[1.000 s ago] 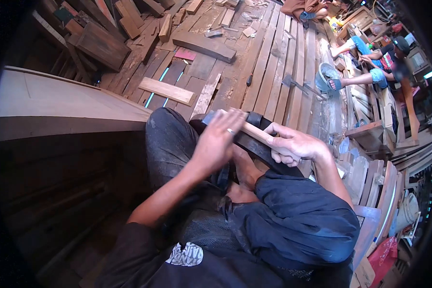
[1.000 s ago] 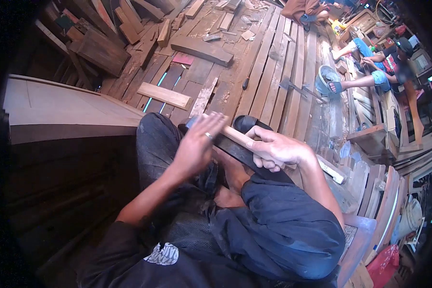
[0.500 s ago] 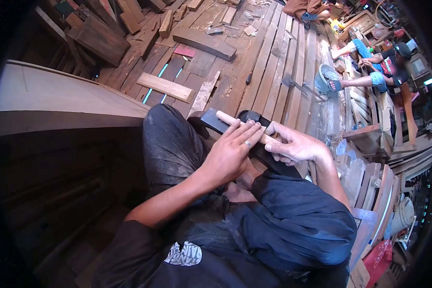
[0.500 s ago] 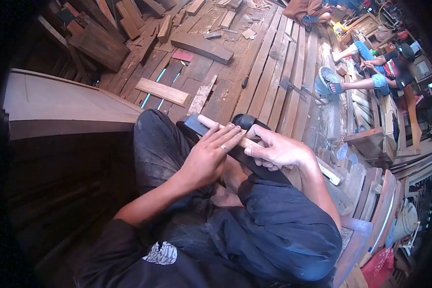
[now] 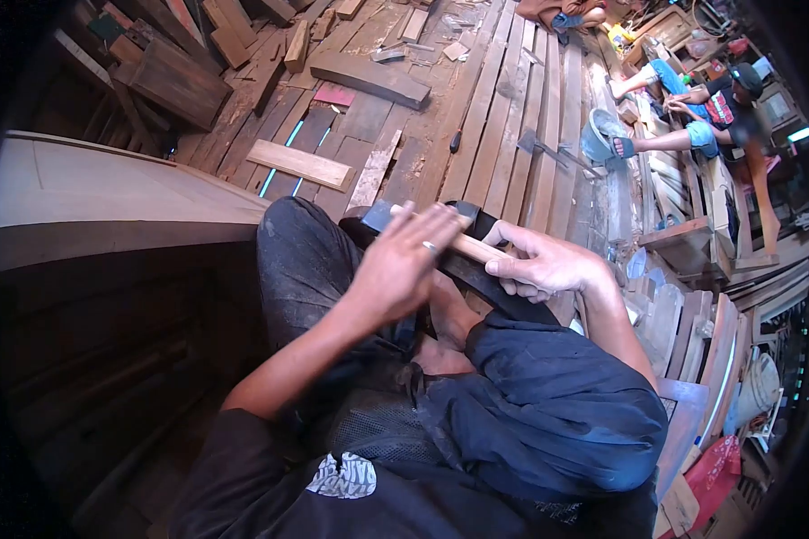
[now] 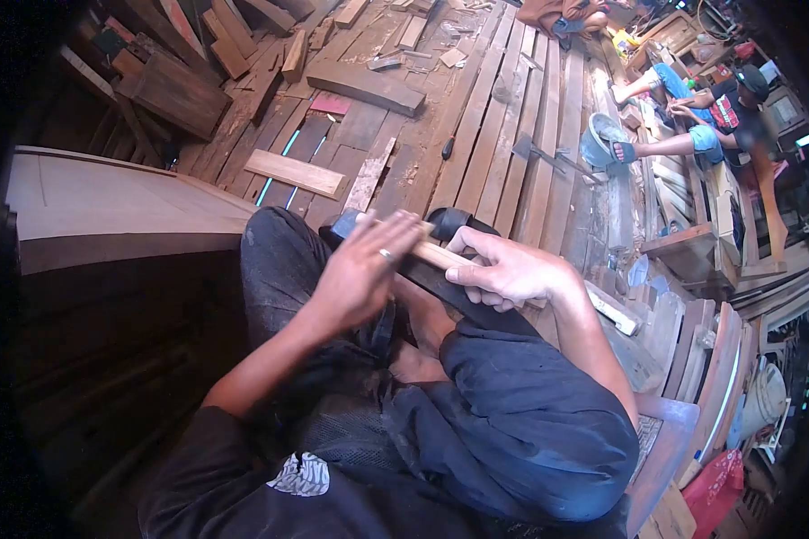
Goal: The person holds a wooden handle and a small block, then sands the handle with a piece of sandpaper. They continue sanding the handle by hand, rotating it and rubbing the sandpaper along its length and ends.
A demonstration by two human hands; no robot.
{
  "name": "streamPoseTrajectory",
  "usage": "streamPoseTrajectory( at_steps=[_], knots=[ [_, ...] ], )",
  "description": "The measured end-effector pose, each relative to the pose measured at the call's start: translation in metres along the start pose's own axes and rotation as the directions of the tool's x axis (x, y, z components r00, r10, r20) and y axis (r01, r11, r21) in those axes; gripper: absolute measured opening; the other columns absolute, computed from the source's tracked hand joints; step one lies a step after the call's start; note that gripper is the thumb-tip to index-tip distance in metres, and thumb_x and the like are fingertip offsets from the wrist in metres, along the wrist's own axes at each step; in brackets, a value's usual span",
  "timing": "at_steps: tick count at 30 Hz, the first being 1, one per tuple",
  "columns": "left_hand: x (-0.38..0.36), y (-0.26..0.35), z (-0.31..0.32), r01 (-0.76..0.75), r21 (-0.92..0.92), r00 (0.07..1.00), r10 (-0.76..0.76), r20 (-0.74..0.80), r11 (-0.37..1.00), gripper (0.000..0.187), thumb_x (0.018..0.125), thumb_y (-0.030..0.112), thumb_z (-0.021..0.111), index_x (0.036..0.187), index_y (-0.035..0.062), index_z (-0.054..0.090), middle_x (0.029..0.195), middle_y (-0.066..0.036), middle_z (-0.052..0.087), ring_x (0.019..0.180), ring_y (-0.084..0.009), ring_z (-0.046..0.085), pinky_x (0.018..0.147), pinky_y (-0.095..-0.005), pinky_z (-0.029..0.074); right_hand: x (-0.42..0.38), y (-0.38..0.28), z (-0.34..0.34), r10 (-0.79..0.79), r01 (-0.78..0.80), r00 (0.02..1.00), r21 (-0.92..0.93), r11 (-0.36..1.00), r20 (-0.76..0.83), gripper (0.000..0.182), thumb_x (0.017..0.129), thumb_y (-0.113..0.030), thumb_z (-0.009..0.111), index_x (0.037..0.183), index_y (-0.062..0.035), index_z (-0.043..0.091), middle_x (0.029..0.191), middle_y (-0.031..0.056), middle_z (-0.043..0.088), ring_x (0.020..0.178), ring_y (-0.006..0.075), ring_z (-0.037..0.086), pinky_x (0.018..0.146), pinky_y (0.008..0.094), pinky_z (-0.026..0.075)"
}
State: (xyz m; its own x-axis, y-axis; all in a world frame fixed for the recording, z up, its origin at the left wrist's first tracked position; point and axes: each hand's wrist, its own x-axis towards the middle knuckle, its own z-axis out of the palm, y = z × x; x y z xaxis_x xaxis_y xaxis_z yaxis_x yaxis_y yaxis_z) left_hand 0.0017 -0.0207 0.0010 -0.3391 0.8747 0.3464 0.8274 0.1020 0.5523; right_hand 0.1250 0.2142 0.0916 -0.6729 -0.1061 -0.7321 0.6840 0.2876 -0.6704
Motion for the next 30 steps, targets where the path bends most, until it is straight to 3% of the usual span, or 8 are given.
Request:
streamPoseTrajectory(
  at_steps=[2,6,10,13,17,22,26,30],
  knots=[
    [-0.009,-0.031,-0.002,0.062,0.115,0.995,-0.053,-0.086,0.991,0.062,0.088,-0.001,0.057,0.149,-0.0001,0.057,0.154,-0.021,0.059,0.15,-0.0345,0.049,0.13,-0.0545,0.028,0.001,0.002,-0.002,0.004,-0.005,1.0,0.043,0.999,0.016,0.035,0.11,-0.033,0.063,0.136,-0.0125,0.051,0.076,0.0003,0.059,0.053,0.0067,0.048,0.046,0.0262,0.038],
    [-0.005,-0.021,-0.002,0.076,0.094,0.989,-0.063,-0.131,0.993,0.064,0.085,-0.002,0.057,0.148,-0.0032,0.057,0.15,-0.025,0.06,0.149,-0.0395,0.049,0.129,-0.0544,0.03,0.004,0.006,-0.002,-0.006,0.003,0.999,0.101,0.995,0.035,0.033,0.111,-0.031,0.063,0.135,-0.0125,0.051,0.076,0.0,0.059,0.051,0.0065,0.046,0.044,0.0264,0.036],
    [-0.003,0.02,0.019,-0.064,-0.135,0.992,0.049,-0.118,0.989,0.073,0.082,-0.005,0.056,0.154,0.0041,0.055,0.154,-0.022,0.057,0.15,-0.0392,0.048,0.129,-0.054,0.031,0.003,0.005,0.001,-0.009,0.009,1.0,0.064,0.998,0.0,0.032,0.11,-0.033,0.063,0.133,-0.013,0.053,0.076,0.0,0.059,0.052,0.0061,0.047,0.045,0.026,0.036],
    [-0.002,-0.006,-0.001,-0.029,0.017,0.999,0.029,-0.033,0.999,0.068,0.084,-0.004,0.057,0.152,0.0043,0.057,0.155,-0.021,0.058,0.151,-0.0388,0.048,0.13,-0.054,0.03,0.001,-0.002,0.002,0.009,-0.008,1.0,0.049,0.999,-0.013,0.029,0.11,-0.032,0.063,0.131,-0.0139,0.054,0.075,-0.0009,0.059,0.051,0.006,0.046,0.046,0.0259,0.037],
    [-0.011,-0.059,-0.011,0.074,0.176,0.991,-0.052,-0.126,0.982,0.066,0.085,-0.004,0.056,0.15,0.0024,0.059,0.153,-0.02,0.06,0.153,-0.0369,0.046,0.13,-0.0556,0.028,-0.002,-0.003,0.003,0.003,-0.004,1.0,0.103,0.995,0.005,0.026,0.111,-0.029,0.061,0.128,-0.0117,0.053,0.074,0.0005,0.06,0.049,0.0058,0.045,0.044,0.0255,0.036],
    [-0.011,0.005,0.005,-0.026,0.001,0.998,0.026,-0.062,1.0,0.073,0.082,-0.004,0.056,0.155,0.0018,0.053,0.159,-0.019,0.054,0.156,-0.0346,0.042,0.131,-0.0557,0.027,0.001,0.0,0.003,-0.012,0.012,1.0,0.106,0.994,0.005,0.025,0.112,-0.027,0.06,0.127,-0.0098,0.052,0.073,0.0015,0.061,0.046,0.0056,0.044,0.042,0.0252,0.034],
    [-0.007,-0.015,-0.004,0.003,0.084,0.999,0.0,-0.034,0.996,0.067,0.086,0.001,0.059,0.152,0.0022,0.056,0.157,-0.019,0.057,0.153,-0.0331,0.047,0.13,-0.0534,0.028,0.001,-0.001,0.001,0.01,-0.011,1.0,0.118,0.993,0.01,0.027,0.111,-0.029,0.06,0.13,-0.0109,0.052,0.073,0.0005,0.06,0.048,0.0057,0.044,0.043,0.0254,0.034],
    [-0.008,-0.046,-0.008,0.055,0.169,0.99,-0.032,-0.138,0.984,0.058,0.085,-0.001,0.059,0.143,-0.0003,0.062,0.148,-0.021,0.063,0.145,-0.0354,0.054,0.128,-0.0536,0.034,0.0,-0.003,0.001,0.007,-0.009,1.0,0.105,0.994,0.022,0.032,0.111,-0.032,0.062,0.135,-0.0127,0.052,0.075,-0.0007,0.059,0.051,0.0056,0.044,0.044,0.0255,0.034]
  ],
)
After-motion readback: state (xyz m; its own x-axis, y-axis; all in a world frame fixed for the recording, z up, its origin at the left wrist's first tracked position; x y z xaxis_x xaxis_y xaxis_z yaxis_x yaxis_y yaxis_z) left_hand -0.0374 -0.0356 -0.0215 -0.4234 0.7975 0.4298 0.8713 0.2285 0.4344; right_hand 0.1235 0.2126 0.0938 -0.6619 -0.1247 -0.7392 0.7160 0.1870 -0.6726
